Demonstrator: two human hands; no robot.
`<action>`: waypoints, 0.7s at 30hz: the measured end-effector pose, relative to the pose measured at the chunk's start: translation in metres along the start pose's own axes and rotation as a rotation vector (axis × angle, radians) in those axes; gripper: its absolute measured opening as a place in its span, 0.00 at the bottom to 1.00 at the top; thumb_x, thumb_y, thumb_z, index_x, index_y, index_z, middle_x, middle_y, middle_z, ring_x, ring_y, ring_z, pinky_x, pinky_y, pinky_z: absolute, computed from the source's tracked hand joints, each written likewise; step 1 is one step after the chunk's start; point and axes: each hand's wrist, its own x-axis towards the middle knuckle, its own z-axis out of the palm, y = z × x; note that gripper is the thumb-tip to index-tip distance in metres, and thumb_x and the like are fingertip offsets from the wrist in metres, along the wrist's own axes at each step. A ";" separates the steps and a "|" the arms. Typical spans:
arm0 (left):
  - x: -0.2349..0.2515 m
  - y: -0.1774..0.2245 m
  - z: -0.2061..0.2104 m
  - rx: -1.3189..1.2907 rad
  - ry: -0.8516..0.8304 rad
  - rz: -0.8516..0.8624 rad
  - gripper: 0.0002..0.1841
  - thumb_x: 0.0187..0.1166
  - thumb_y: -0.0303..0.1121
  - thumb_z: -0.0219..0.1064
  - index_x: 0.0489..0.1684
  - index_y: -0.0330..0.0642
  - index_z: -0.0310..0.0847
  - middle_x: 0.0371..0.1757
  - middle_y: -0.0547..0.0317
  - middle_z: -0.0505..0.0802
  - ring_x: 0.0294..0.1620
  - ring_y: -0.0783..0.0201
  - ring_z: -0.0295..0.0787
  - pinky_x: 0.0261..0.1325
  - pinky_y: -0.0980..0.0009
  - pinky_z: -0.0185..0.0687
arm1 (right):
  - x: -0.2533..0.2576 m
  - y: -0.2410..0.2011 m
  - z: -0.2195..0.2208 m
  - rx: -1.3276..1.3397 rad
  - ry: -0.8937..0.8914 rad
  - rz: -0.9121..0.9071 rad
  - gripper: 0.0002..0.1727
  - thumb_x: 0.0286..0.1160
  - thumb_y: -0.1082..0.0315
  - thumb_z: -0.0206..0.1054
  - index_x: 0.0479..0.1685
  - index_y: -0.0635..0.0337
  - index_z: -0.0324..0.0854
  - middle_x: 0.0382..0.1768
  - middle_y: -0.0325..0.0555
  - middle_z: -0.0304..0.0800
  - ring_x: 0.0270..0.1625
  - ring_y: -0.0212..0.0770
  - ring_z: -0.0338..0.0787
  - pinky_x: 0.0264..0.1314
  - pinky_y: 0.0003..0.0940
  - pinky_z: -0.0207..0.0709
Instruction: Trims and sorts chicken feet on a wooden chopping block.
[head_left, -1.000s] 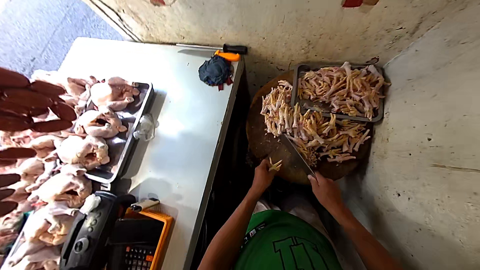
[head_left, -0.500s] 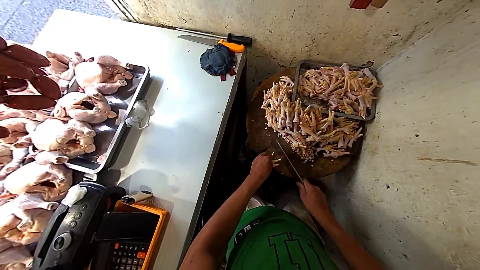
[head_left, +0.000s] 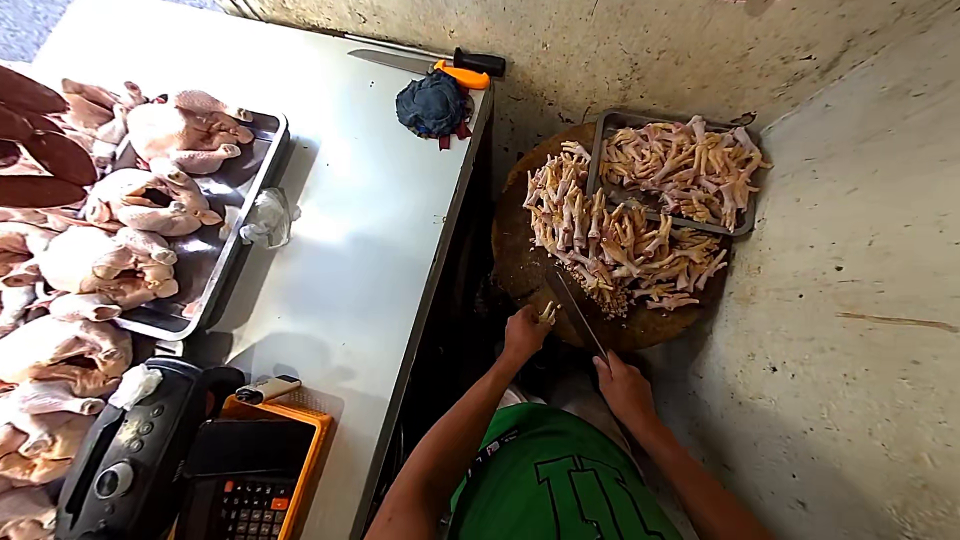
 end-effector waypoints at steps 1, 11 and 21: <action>0.000 0.001 0.006 -0.050 0.051 -0.023 0.13 0.78 0.36 0.68 0.51 0.36 0.83 0.43 0.46 0.91 0.43 0.52 0.90 0.49 0.52 0.85 | -0.004 -0.003 -0.001 0.019 0.024 -0.011 0.24 0.95 0.53 0.50 0.68 0.62 0.81 0.43 0.63 0.93 0.50 0.63 0.94 0.53 0.62 0.83; -0.006 0.011 0.025 -0.224 0.251 -0.108 0.10 0.80 0.35 0.66 0.42 0.37 0.82 0.38 0.48 0.90 0.39 0.54 0.90 0.46 0.54 0.84 | -0.004 -0.010 0.013 0.062 0.020 -0.001 0.23 0.95 0.54 0.51 0.70 0.61 0.81 0.43 0.61 0.94 0.50 0.62 0.94 0.53 0.61 0.83; 0.001 -0.003 0.032 -0.393 0.395 -0.031 0.12 0.85 0.36 0.66 0.36 0.35 0.82 0.29 0.54 0.86 0.28 0.62 0.86 0.38 0.62 0.85 | -0.002 0.000 0.036 0.151 0.218 -0.138 0.23 0.94 0.59 0.54 0.71 0.66 0.82 0.41 0.64 0.95 0.45 0.65 0.95 0.49 0.64 0.84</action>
